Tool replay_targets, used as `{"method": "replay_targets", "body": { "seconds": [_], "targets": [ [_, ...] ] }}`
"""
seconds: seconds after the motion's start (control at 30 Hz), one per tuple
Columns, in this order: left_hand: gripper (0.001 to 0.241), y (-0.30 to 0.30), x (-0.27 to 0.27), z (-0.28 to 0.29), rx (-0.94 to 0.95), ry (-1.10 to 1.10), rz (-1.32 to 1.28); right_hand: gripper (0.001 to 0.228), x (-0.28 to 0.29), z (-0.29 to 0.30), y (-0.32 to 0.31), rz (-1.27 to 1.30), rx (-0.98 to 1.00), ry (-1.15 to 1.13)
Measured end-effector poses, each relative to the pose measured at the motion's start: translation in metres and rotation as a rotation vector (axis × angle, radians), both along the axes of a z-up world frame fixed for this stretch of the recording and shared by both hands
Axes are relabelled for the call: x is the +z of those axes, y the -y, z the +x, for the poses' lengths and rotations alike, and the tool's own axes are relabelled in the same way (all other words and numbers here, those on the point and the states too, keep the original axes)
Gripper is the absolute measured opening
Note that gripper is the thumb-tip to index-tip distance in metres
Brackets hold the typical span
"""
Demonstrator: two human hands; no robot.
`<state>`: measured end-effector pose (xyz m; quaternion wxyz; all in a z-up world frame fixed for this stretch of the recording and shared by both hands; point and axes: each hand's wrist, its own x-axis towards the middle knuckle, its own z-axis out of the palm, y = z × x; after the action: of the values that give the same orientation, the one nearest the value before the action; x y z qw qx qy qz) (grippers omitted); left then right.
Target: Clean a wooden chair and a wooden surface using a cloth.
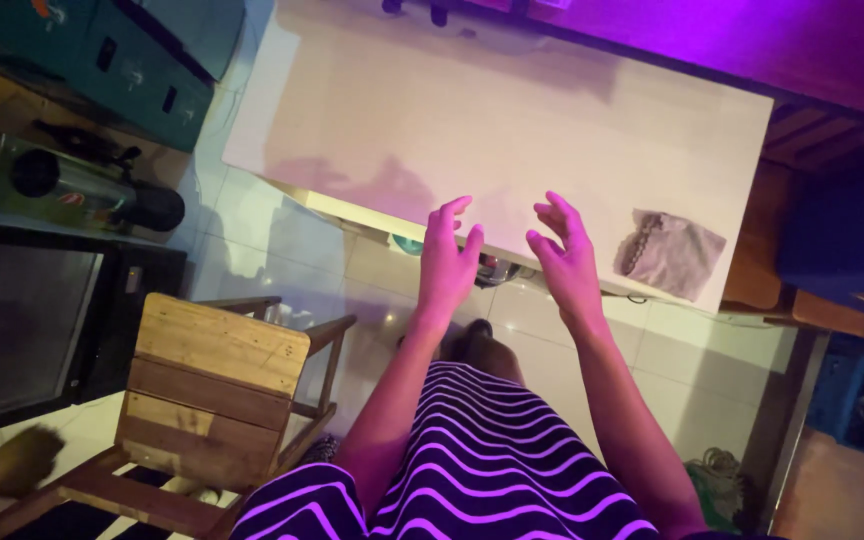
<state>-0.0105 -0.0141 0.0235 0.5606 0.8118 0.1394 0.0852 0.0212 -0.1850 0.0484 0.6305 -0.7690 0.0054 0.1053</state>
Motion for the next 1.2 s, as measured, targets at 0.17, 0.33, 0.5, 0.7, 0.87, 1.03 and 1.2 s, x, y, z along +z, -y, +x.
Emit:
{"method": "replay_targets", "body": {
  "seconds": [0.17, 0.33, 0.5, 0.7, 0.87, 1.03, 1.2],
  "targets": [
    [0.044, -0.012, -0.006, 0.004, -0.001, 0.099, 0.061, 0.06, -0.003, -0.002, -0.011, 0.023, 0.012, 0.005],
    [0.044, -0.033, -0.004, 0.011, -0.029, 0.076, 0.074, 0.06, -0.001, -0.002, -0.029, 0.012, 0.003, -0.017],
    [0.045, -0.066, -0.009, 0.017, -0.095, 0.068, 0.137, 0.062, -0.012, 0.001, -0.05, -0.017, -0.015, 0.008],
    [0.046, -0.111, -0.022, 0.028, -0.16, 0.112, 0.131, 0.061, -0.01, 0.004, -0.091, -0.027, -0.068, 0.003],
    [0.046, -0.136, -0.024, 0.042, -0.218, 0.138, 0.129, 0.061, -0.017, 0.001, -0.108, -0.04, -0.122, 0.036],
    [0.045, -0.125, -0.008, 0.053, -0.347, 0.046, 0.102, 0.062, -0.006, -0.009, -0.097, -0.077, -0.27, -0.041],
    [0.043, -0.076, -0.011, 0.057, -0.465, 0.044, 0.057, 0.062, -0.004, -0.035, -0.058, -0.023, -0.392, 0.047]
  ]
}}
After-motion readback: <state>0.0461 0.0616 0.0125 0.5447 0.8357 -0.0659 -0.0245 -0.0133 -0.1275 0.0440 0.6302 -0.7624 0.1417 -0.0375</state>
